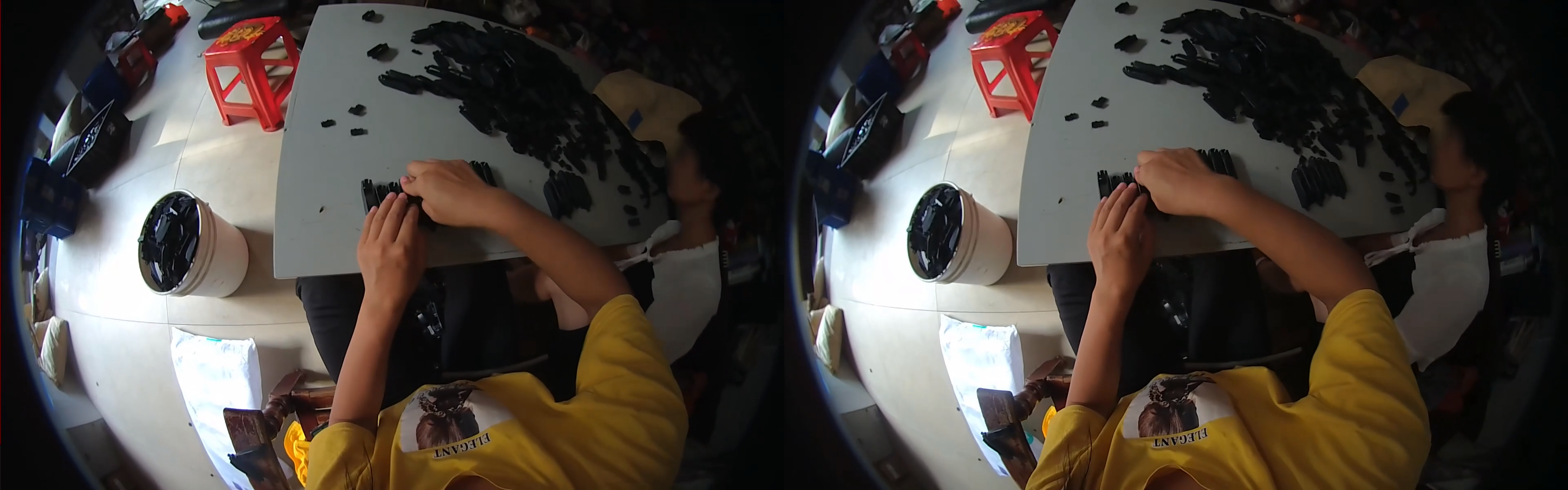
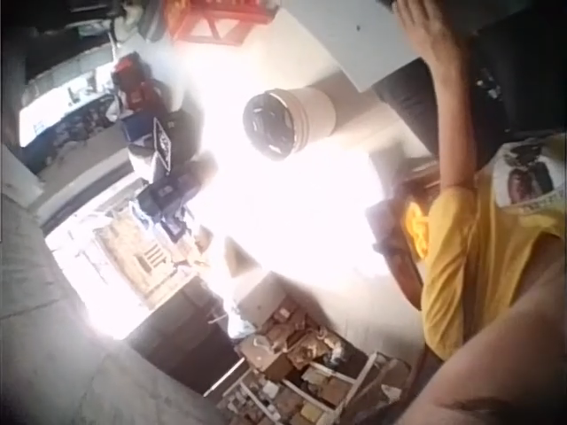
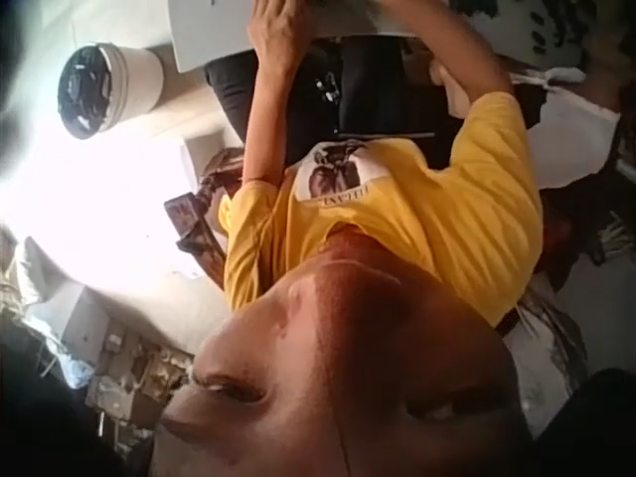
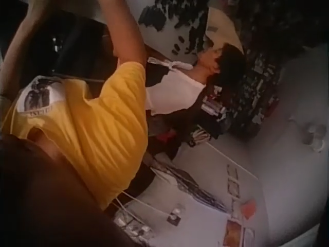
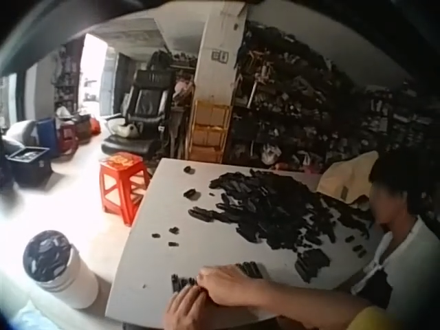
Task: Assembling and organizing small black plastic components on a white table.
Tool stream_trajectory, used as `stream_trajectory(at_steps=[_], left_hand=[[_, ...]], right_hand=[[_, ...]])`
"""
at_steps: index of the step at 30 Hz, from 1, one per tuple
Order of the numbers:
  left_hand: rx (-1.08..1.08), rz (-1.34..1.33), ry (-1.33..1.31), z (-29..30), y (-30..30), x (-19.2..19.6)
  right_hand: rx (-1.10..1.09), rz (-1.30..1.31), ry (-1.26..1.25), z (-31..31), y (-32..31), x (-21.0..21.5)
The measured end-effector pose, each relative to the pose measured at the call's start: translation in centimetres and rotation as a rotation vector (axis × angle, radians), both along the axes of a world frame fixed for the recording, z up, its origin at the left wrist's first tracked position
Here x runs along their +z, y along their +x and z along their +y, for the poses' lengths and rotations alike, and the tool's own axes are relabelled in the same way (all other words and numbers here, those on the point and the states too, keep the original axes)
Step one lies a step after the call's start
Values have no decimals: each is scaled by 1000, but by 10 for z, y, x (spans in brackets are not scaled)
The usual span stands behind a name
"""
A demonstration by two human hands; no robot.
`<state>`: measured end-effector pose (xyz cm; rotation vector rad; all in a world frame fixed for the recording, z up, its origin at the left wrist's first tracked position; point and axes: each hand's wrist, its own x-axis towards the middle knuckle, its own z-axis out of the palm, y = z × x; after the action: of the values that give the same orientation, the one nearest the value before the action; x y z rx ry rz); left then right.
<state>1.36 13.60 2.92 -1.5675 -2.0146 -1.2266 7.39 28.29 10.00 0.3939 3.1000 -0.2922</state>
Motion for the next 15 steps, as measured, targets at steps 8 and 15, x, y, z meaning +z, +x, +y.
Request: stream_trajectory(at_steps=[8, 15], left_hand=[[21, 26, -16, -4, -9, -4], [24, 10, -22, -2, -8, -10]], right_hand=[[-187, 371, 29, 38, -87, -22], [-243, 254, 216, 55, -122, -51]])
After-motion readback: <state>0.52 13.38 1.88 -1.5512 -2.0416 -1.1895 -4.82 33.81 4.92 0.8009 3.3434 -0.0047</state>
